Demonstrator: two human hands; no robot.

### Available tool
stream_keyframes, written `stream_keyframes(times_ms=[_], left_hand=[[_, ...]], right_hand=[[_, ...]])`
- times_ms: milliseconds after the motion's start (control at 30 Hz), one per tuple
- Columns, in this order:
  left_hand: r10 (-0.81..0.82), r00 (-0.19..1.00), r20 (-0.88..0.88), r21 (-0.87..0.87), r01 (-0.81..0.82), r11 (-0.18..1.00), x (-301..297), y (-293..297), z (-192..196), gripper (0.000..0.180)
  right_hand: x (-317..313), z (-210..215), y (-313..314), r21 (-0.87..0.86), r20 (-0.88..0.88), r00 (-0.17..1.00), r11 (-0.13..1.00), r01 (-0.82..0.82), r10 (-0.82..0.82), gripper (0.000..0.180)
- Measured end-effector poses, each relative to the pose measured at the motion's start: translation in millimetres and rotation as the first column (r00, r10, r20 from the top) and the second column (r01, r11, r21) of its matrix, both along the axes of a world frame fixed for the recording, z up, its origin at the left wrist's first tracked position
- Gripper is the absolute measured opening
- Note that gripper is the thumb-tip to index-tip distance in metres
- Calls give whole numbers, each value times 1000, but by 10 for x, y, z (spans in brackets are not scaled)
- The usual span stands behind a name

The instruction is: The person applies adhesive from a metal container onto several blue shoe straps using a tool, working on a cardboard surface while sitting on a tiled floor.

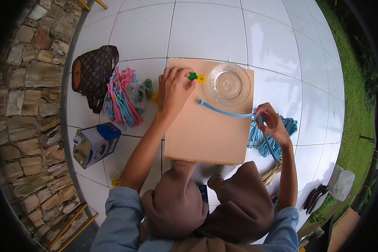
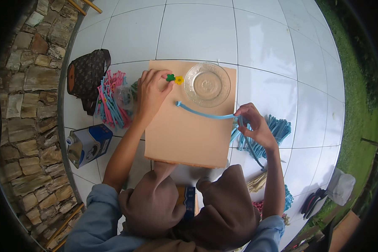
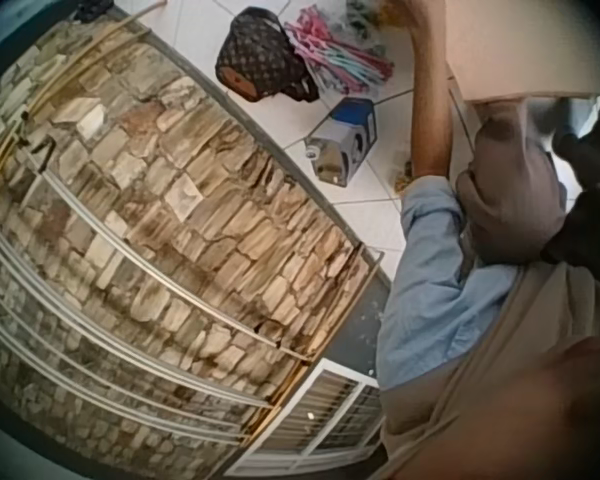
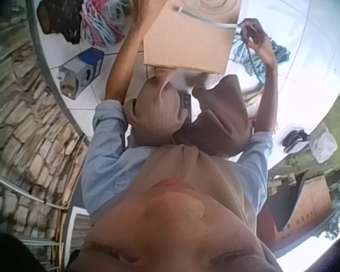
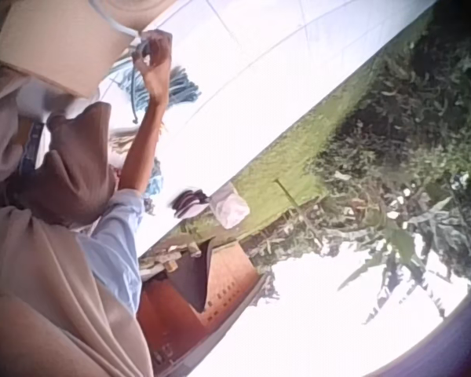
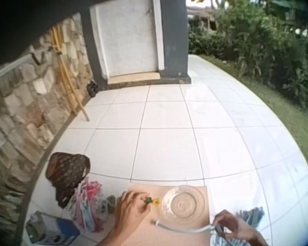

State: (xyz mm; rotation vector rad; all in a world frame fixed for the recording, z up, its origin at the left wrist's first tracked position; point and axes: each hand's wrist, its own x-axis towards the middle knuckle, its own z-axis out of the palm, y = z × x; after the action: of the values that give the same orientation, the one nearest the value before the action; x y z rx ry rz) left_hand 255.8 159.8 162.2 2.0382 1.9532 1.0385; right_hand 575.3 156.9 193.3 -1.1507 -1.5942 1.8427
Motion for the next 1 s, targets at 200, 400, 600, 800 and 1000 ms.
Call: stream_keyframes(times_ms=[200,400,600,800,1000], left_hand=[[-118,940,319,123,82,989,322,-291,341,22],[-538,843,11,-11,538,843,721,-573,190,24],[-492,856,-158,-98,483,870,851,-724,108,45],[-499,860,-107,-234,466,854,895,-808,104,63],[-486,853,-191,-276,428,860,923,-794,97,64]], right_hand=[[-28,-69,16,77,47,999,997,-17,14,34],[-132,-35,42,180,113,993,982,-56,36,34],[-74,-107,40,231,192,981,972,-39,-6,32],[-131,-95,-12,188,222,973,982,13,-55,32],[-118,-107,-3,218,269,961,976,6,-66,35]])
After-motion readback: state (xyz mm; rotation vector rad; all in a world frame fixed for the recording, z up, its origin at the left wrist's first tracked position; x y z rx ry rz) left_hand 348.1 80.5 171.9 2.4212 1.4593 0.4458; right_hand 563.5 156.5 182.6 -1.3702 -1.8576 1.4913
